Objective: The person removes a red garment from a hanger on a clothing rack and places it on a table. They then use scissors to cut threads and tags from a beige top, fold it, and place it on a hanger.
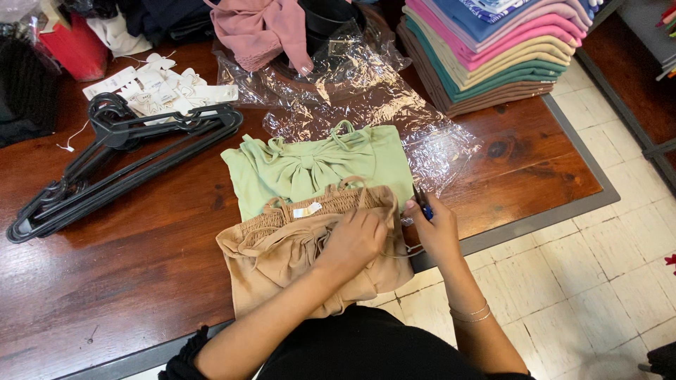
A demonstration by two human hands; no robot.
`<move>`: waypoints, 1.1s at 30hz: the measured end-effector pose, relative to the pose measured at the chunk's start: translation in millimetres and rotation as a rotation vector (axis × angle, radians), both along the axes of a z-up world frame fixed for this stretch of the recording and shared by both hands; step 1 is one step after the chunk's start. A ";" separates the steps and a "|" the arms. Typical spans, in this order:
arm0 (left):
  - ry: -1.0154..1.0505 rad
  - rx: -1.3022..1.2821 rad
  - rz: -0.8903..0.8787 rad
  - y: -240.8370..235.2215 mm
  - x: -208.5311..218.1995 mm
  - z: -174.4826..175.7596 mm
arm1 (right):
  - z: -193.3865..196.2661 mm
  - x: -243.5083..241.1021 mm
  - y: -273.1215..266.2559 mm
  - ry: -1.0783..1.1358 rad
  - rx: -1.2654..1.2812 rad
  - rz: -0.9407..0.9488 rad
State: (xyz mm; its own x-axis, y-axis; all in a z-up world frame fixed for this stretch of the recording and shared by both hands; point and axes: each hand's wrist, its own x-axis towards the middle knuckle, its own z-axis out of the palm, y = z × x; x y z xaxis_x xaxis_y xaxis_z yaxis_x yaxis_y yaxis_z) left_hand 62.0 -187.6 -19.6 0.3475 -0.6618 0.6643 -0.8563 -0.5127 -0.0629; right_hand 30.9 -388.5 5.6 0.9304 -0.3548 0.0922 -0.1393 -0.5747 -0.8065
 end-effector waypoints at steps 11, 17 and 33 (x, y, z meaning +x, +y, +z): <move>0.022 0.013 0.093 16.2 -23.4 -10.7 | -5.4 18.4 25.3 0.020 -0.051 0.011; 0.051 0.079 0.143 37.8 -19.0 2.9 | 1.0 16.8 24.8 -0.044 0.033 -0.004; 0.613 -0.019 0.236 -4.7 4.5 -2.4 | -1.9 6.8 22.2 0.007 0.026 0.003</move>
